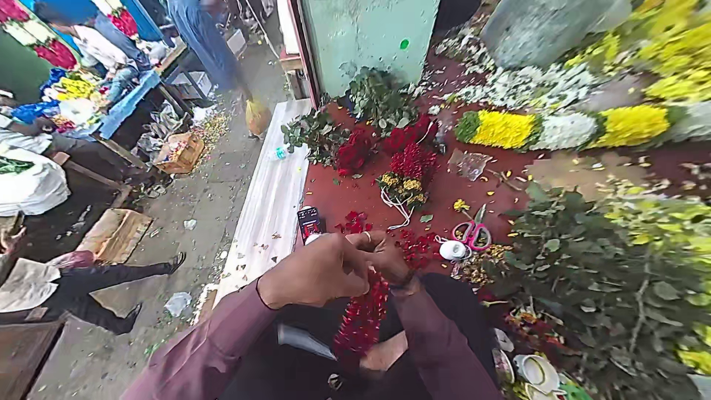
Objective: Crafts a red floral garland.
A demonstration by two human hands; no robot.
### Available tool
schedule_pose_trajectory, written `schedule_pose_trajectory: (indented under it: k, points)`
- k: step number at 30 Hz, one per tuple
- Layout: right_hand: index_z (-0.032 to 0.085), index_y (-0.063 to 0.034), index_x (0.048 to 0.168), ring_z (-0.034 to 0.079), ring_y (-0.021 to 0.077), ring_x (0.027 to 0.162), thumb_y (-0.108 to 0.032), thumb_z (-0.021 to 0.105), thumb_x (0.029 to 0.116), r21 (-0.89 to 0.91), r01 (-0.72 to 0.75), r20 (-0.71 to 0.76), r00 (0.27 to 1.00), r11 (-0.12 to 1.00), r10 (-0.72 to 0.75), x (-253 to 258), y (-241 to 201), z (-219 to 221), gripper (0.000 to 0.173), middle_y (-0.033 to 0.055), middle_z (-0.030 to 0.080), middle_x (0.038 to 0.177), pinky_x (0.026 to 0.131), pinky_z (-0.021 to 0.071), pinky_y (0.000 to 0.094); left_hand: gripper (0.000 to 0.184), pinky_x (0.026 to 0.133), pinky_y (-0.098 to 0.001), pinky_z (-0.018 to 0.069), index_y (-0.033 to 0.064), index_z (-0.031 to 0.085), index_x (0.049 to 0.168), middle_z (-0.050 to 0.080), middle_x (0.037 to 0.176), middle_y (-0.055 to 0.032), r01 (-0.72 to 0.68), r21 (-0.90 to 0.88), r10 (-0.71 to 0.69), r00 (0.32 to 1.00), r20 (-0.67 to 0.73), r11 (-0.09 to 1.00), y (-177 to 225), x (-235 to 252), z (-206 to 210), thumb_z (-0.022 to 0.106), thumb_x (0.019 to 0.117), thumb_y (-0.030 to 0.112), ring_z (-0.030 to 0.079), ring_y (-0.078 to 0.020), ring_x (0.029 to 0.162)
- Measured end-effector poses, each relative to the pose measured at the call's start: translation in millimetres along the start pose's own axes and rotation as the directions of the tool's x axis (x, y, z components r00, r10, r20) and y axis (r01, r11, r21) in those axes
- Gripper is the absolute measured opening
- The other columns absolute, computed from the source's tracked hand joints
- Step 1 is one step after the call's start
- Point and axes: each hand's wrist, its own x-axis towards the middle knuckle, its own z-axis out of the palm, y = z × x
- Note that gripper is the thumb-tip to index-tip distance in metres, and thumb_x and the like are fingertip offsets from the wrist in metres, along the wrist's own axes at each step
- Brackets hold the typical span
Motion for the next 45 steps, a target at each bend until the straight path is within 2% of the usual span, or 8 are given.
schedule_pose_trajectory:
  k: [3,10,16,23,26,32,38,45]
  points:
    - [0.065,-0.0037,0.099,0.062,-0.0011,0.075,-0.003,0.052,0.101,0.016,-0.15,-0.28,0.948,0.988,0.149,-11,5,19,0.013,-0.0037,0.065,0.083,0.071,0.0544,0.018,0.013,0.066,-0.0274,0.0605,0.0115,0.078,0.094,0.075,0.081,0.0028,-0.047,-0.114,0.018,0.969,-0.246,0.992,-4,17,-3,0.075,0.0936,0.024,0.069,-0.0054,0.069]
    - [0.079,-0.0024,0.1,0.063,0.0039,0.064,-0.009,0.067,0.0963,-0.039,0.053,0.02,0.998,0.998,-0.052,-2,21,0,0.014,0.0048,0.076,0.089,0.057,0.0533,0.022,0.013,0.054,-0.0345,0.0509,0.0204,0.077,0.082,0.064,0.063,0.007,0.24,-0.042,-0.203,0.699,-0.686,0.97,-65,34,-10,0.073,0.0886,0.031,0.057,-0.0068,0.054]
    - [0.079,-0.0024,0.097,0.044,-0.0002,0.051,-0.009,0.07,0.0938,-0.155,-0.124,-0.243,0.966,0.98,0.084,2,18,-14,0.012,0.0018,0.07,0.075,0.048,0.037,0.0195,0.014,0.065,-0.0316,0.0566,0.0179,0.08,0.09,0.072,0.074,0.0057,0.317,-0.099,-0.325,0.819,-0.473,0.943,-111,-6,-8,0.077,0.0902,0.032,0.064,-0.0048,0.065]
    - [0.079,-0.0015,0.099,0.071,0.0091,0.084,-0.01,0.069,0.0955,-0.386,-0.273,0.054,0.947,0.881,0.317,-8,-9,-36,0.013,0.0053,0.077,0.093,0.079,0.0604,0.0284,0.014,0.06,-0.0323,0.0519,0.0182,0.078,0.085,0.069,0.072,0.0062,0.266,-0.137,-0.296,0.908,-0.297,0.954,-124,-20,3,0.077,0.0856,0.032,0.06,-0.0058,0.061]
    - [0.079,-0.0047,0.104,0.068,0.0032,0.079,-0.016,0.07,0.0973,-0.451,-0.36,0.109,0.886,0.817,0.451,-14,-14,-56,0.016,0.0007,0.077,0.095,0.073,0.057,0.0221,0.013,0.061,-0.0351,0.0517,0.0172,0.077,0.085,0.068,0.072,0.0053,0.3,-0.148,-0.331,0.899,-0.286,0.942,-133,-18,5,0.076,0.0855,0.03,0.06,-0.0074,0.062]
    - [0.074,-0.0045,0.106,0.064,0.0097,0.066,-0.021,0.069,0.0986,-0.427,-0.723,-0.404,0.69,0.543,0.601,-15,32,-113,0.019,0.0037,0.071,0.083,0.064,0.0553,0.0258,0.014,0.053,-0.0407,0.0451,0.0186,0.075,0.082,0.058,0.063,0.0042,0.397,-0.11,-0.41,0.851,-0.327,0.911,-170,-36,12,0.075,0.083,0.033,0.051,-0.0122,0.054]
    - [0.078,-0.0141,0.099,0.071,0.0316,0.094,-0.027,0.07,0.0936,-0.606,-0.795,-0.745,0.578,0.026,0.333,20,111,-147,0.016,0.0113,0.075,0.098,0.085,0.0547,0.063,0.013,0.05,-0.0389,0.0435,0.0229,0.075,0.08,0.057,0.06,0.007,0.408,-0.132,-0.428,0.839,-0.337,0.903,-182,-53,27,0.072,0.0829,0.035,0.049,-0.0102,0.051]
    - [0.077,-0.0208,0.104,0.071,0.0295,0.097,-0.036,0.071,0.0916,-0.641,-0.761,-0.765,0.625,-0.1,0.155,65,171,-154,0.021,0.006,0.075,0.098,0.085,0.0526,0.064,0.013,0.053,-0.0414,0.0472,0.0275,0.073,0.077,0.059,0.061,0.0099,0.401,-0.123,-0.419,0.861,-0.288,0.908,-188,-48,40,0.072,0.0826,0.039,0.054,-0.0092,0.054]
